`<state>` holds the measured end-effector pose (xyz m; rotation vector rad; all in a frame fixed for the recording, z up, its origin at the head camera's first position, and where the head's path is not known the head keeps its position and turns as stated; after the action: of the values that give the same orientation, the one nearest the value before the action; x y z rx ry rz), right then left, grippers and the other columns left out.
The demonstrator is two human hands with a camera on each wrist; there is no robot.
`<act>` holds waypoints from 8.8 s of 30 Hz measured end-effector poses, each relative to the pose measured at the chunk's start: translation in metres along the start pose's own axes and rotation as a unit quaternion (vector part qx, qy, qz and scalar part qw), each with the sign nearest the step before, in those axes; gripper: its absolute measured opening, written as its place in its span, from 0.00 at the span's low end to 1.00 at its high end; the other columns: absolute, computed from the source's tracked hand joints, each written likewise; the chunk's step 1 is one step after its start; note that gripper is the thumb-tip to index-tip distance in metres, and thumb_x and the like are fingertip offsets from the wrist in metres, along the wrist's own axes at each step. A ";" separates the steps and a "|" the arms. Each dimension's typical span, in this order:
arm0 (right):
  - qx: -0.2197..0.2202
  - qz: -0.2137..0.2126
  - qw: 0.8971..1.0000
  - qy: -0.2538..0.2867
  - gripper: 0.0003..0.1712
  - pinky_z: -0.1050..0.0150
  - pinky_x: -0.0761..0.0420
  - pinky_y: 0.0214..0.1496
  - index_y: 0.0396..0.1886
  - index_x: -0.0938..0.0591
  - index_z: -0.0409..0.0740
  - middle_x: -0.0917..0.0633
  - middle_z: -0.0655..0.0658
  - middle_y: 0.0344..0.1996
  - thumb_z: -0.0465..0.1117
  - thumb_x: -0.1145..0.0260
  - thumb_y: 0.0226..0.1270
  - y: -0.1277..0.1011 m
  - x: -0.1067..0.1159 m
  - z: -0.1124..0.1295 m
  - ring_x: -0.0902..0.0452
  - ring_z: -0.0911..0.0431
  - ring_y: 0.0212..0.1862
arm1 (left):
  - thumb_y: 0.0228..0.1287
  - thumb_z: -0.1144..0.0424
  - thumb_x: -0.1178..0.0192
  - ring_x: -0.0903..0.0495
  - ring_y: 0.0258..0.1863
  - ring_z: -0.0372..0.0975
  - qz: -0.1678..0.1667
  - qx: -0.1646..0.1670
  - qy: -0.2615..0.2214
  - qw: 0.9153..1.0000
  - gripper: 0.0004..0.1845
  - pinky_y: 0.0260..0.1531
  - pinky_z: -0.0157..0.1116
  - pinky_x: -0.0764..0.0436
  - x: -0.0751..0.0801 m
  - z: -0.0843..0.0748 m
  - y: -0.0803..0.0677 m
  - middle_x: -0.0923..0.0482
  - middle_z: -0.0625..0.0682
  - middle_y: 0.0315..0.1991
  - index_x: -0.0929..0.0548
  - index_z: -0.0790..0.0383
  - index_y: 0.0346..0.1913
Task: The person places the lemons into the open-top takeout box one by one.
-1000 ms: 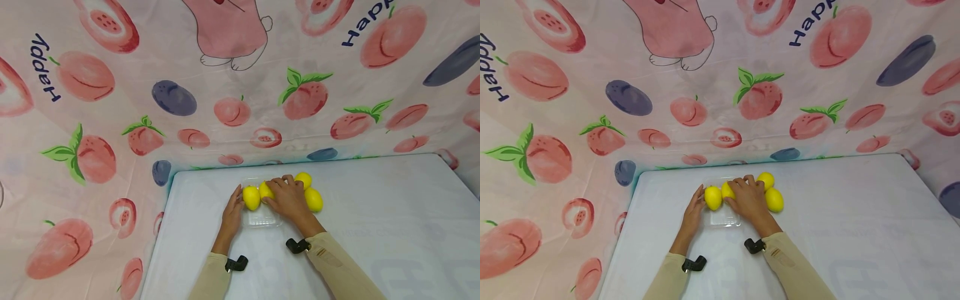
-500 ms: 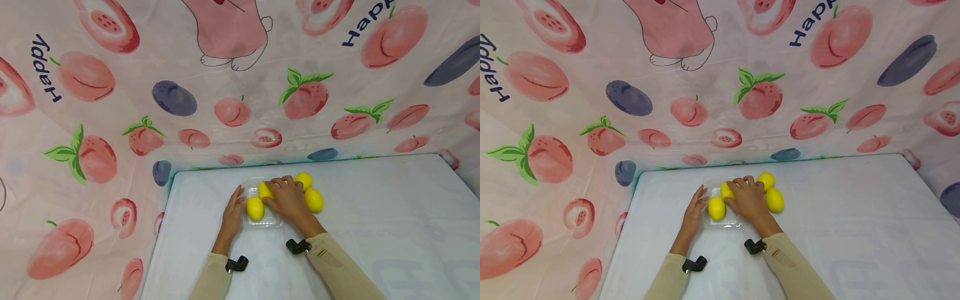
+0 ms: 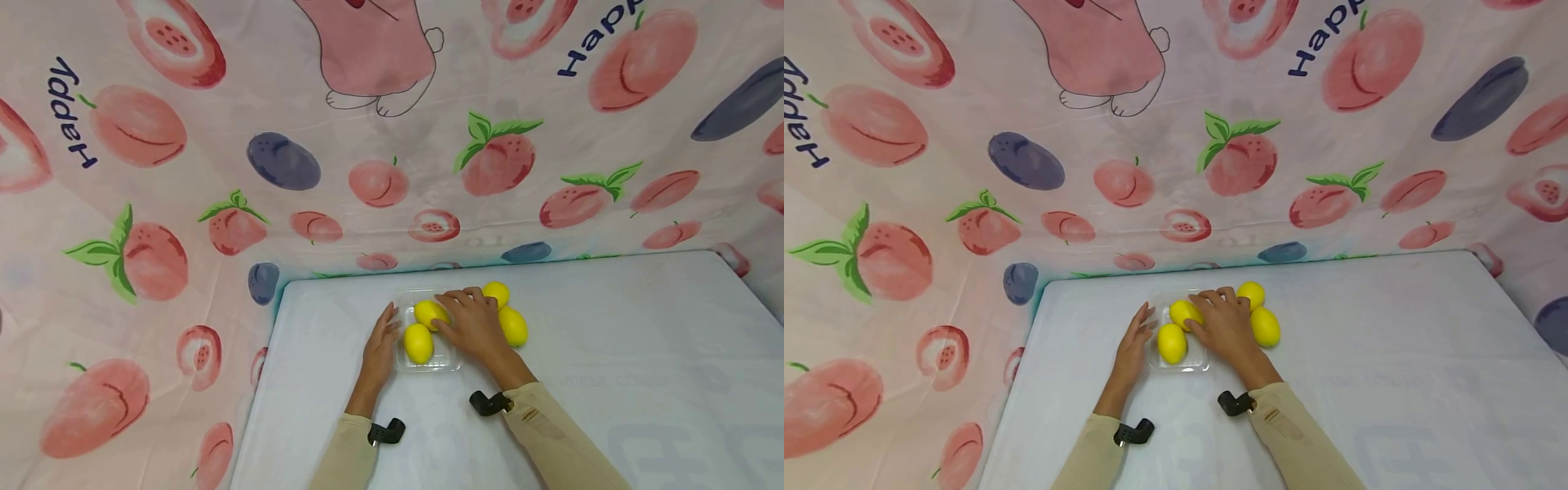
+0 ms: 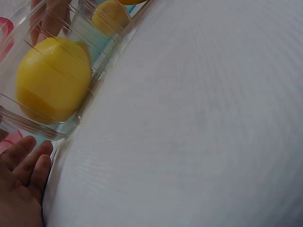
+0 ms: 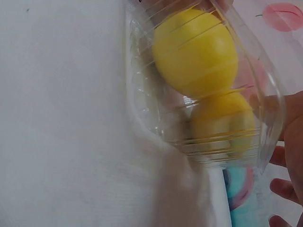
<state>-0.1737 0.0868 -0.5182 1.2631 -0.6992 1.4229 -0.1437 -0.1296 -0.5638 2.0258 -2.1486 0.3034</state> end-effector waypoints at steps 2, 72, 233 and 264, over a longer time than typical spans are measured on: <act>-0.002 -0.001 1.000 0.006 0.35 0.37 0.26 0.59 0.69 0.21 0.58 0.18 0.48 0.62 0.65 0.32 0.65 -0.001 0.002 0.000 0.30 0.43 0.64 | 0.80 0.61 0.58 0.29 0.71 0.48 0.001 -0.002 -0.002 1.000 0.29 0.75 0.55 0.36 0.000 0.001 0.000 0.33 0.47 0.76 0.40 0.42 0.80; -0.086 -0.052 0.991 0.094 0.37 0.31 0.27 0.50 0.68 0.21 0.49 0.16 0.37 0.61 0.62 0.29 0.64 -0.062 0.039 -0.111 0.29 0.34 0.58 | 0.78 0.61 0.57 0.28 0.71 0.48 -0.003 0.005 0.000 1.000 0.30 0.75 0.53 0.35 -0.001 0.001 0.000 0.32 0.46 0.76 0.40 0.41 0.80; 0.100 -0.113 0.983 0.100 0.35 0.48 0.23 0.49 0.57 0.14 0.54 0.11 0.47 0.53 0.64 0.23 0.52 -0.047 0.004 0.007 0.23 0.48 0.54 | 0.79 0.61 0.58 0.27 0.70 0.47 -0.008 0.001 0.011 1.000 0.30 0.75 0.53 0.34 -0.001 -0.001 -0.002 0.32 0.46 0.75 0.40 0.38 0.80; 0.081 -0.084 0.992 0.053 0.34 0.46 0.23 0.51 0.54 0.13 0.52 0.11 0.48 0.50 0.66 0.24 0.53 -0.050 0.000 0.008 0.25 0.47 0.54 | 0.80 0.58 0.58 0.28 0.71 0.47 -0.006 0.003 0.003 1.000 0.28 0.76 0.54 0.36 -0.002 0.001 -0.002 0.33 0.45 0.76 0.39 0.37 0.79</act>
<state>-0.1238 0.0931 -0.5269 1.3278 -0.4025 1.4175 -0.1411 -0.1283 -0.5655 2.0377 -2.1335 0.3134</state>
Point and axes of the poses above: each hand's wrist, its own y-axis towards the middle knuckle, its own x-axis out of the back of the hand, z = x × y, the point moved 1 cm from there along y, towards the middle knuckle
